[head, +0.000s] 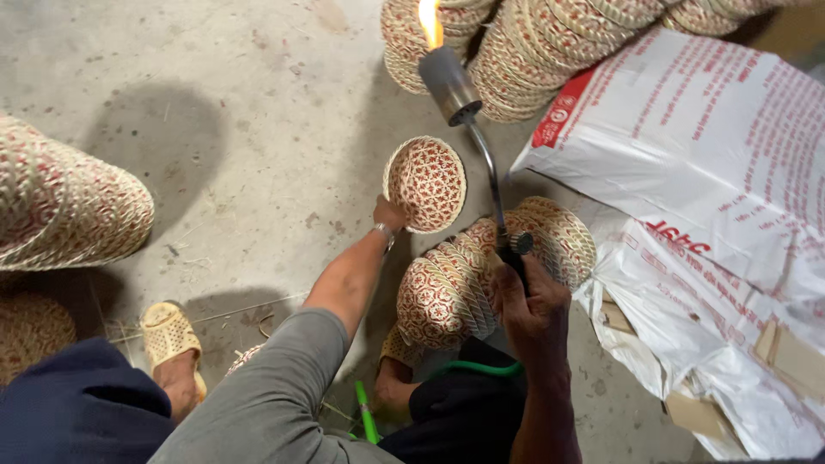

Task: The person uses a handheld blowtorch to apply heat to the interior and exterior surfaces of woven baskets. They rotate the baskets to cover different areas and handle them one at a time from a large stack.

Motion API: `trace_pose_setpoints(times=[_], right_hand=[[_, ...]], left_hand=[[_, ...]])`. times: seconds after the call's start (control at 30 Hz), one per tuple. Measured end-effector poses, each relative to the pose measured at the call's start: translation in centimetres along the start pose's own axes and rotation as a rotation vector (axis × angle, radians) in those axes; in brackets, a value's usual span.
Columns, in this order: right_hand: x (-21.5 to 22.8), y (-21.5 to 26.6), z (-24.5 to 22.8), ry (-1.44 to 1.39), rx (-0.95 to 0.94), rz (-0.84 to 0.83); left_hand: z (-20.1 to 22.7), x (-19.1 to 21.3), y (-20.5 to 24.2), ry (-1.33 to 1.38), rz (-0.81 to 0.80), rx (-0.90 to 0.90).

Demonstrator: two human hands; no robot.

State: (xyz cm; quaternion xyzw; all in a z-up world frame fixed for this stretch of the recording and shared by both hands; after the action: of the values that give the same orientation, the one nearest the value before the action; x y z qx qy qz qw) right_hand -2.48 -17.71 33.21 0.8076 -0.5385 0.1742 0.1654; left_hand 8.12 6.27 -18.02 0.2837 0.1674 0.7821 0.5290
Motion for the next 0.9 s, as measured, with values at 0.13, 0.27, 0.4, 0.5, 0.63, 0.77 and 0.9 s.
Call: trace_pose_setpoints(times=[0.13,0.27,0.4,0.5,0.63,0.77,0.9], right_hand=[[-0.4,-0.3,-0.1,0.058,-0.015,0.001],[-1.4,-0.6,-0.6,0.044,0.039,-0.011],[-3.4,-1.1,-2.7,0.317,0.216,-0.016],[-5.6,-1.6,-2.4,0.292,0.199,-0.079],[-9.6,-3.1,-2.3,0.088,0.283,-0.192],[-12.7,-6.1,-1.6,-0.016,0.375,-0.309],[-16.6,-8.3,-0.6,0.043,0.35,-0.364]], left_hand=[[-2.8,1.8,4.6,0.609,-0.25,-0.113],[-10.1,7.4,11.6,0.968,-0.077,0.186],[-13.3,13.6,17.9,1.081,0.036,0.116],[-13.1,17.0,21.0,1.116,0.074,0.058],[-9.7,23.3,22.8,1.074,0.098,-0.126],[-3.3,29.4,23.9,1.113,-0.091,-0.429],[0.7,36.6,26.5,1.092,-0.269,-0.592]])
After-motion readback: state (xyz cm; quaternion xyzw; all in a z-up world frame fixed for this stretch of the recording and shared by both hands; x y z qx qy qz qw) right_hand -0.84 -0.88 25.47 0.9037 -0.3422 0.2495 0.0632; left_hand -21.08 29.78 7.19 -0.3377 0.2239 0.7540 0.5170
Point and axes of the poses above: each hand's wrist, its own y-axis away from the middle knuckle, its own x-axis out of the back of the hand, z = x × y, the point moved 10 cm from there along -y, towards the middle knuckle, and after that the axes turned 11 degrees about -z, right-handed, at the moved point
